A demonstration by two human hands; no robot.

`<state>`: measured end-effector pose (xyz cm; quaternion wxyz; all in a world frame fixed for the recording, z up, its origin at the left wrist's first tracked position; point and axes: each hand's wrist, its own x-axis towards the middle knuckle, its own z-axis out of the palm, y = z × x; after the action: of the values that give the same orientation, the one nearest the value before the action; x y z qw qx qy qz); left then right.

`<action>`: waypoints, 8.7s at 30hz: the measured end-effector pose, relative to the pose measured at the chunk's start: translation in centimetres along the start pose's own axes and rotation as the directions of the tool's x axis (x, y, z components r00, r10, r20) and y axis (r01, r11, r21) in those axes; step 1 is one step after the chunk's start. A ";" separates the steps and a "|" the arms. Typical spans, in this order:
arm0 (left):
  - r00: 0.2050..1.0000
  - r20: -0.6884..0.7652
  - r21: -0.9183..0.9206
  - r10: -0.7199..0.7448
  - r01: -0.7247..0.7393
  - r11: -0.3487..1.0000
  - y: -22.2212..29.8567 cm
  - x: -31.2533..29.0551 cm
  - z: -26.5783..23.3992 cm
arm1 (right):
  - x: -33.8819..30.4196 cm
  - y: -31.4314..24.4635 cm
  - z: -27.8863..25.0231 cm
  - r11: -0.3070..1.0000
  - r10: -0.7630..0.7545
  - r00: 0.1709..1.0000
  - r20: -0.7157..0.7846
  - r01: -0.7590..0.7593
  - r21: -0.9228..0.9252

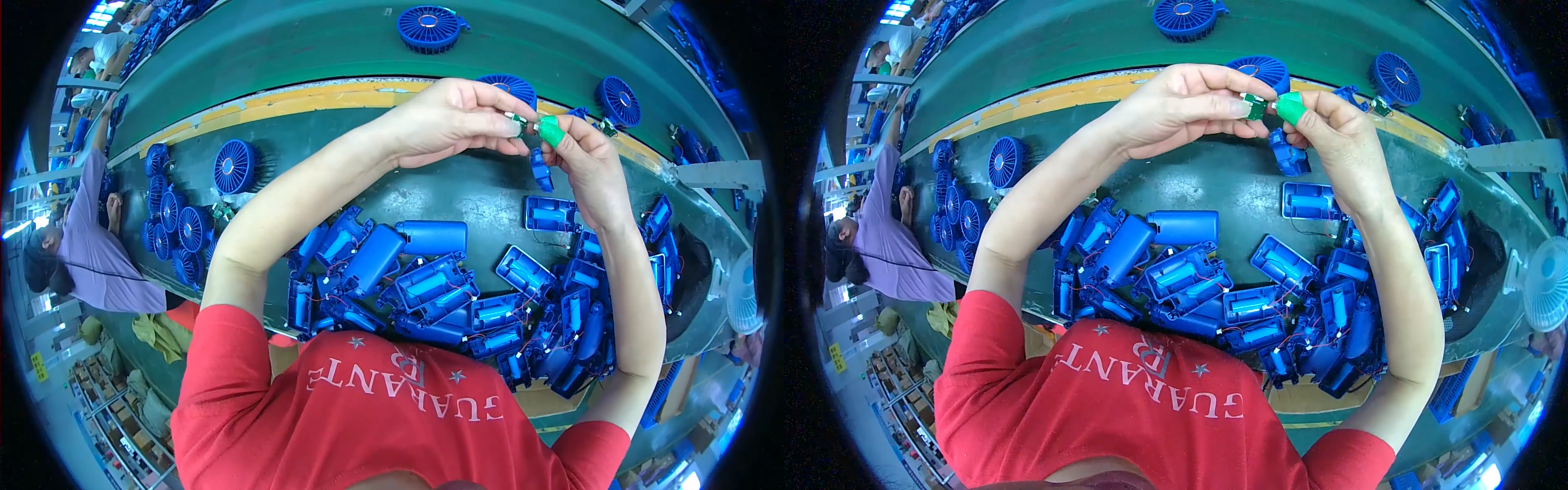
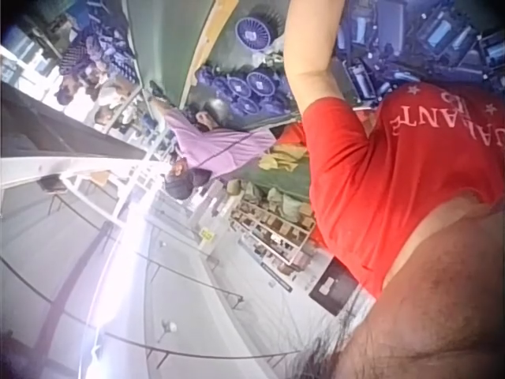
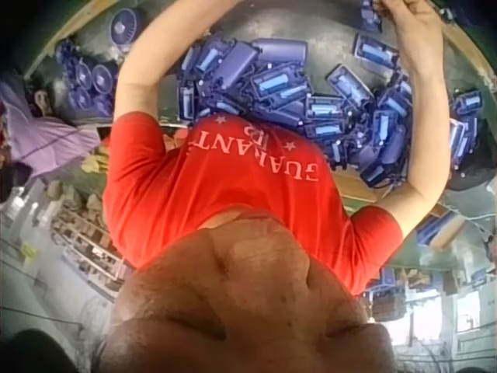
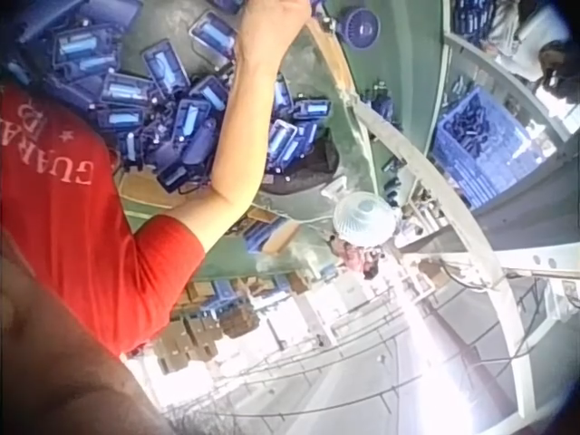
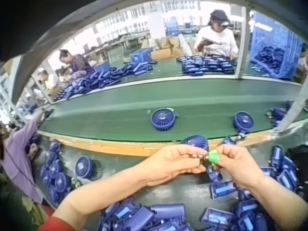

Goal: The person assembles portable fans by connecting circuit boards and wires to fan heads by hand, then places the assembled fan units onto the conveyor belt.

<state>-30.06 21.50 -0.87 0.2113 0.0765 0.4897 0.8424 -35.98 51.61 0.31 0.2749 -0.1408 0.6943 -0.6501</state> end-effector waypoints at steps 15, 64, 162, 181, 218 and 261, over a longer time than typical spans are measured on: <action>0.997 -0.066 0.088 0.041 -0.035 0.996 -0.6 0.0 0.1 | -0.8 -0.8 1.6 1.000 -0.016 0.999 0.052 0.015 0.011; 0.778 0.130 0.971 0.614 -0.225 0.080 -0.4 18.1 -4.2 | 6.5 -1.7 -22.2 0.991 -0.131 0.891 -0.435 0.113 -0.069; 0.543 0.833 0.543 0.105 -0.839 0.035 -17.2 -13.6 33.0 | -43.3 -6.7 -11.4 0.651 -0.411 0.878 -0.247 0.093 -0.753; 0.762 0.645 0.748 0.060 -0.612 -0.256 -21.0 -13.4 29.8 | -39.9 6.8 -5.1 0.366 -0.494 0.836 -0.239 -0.049 -0.929; 0.881 0.312 0.936 0.356 -0.349 0.042 -0.8 -53.5 -4.0 | 5.4 -2.9 34.5 0.164 -0.325 0.798 0.508 0.577 -0.800; 0.652 -0.520 0.421 0.551 -0.366 0.830 13.9 -62.5 -2.7 | -7.0 -11.1 52.8 0.955 -0.181 0.929 0.324 0.245 -0.167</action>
<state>21.28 -13.60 14.56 -0.1977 -0.0543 0.6084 0.7667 -2.30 10.59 12.37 0.2902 -0.3417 0.6871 -0.5718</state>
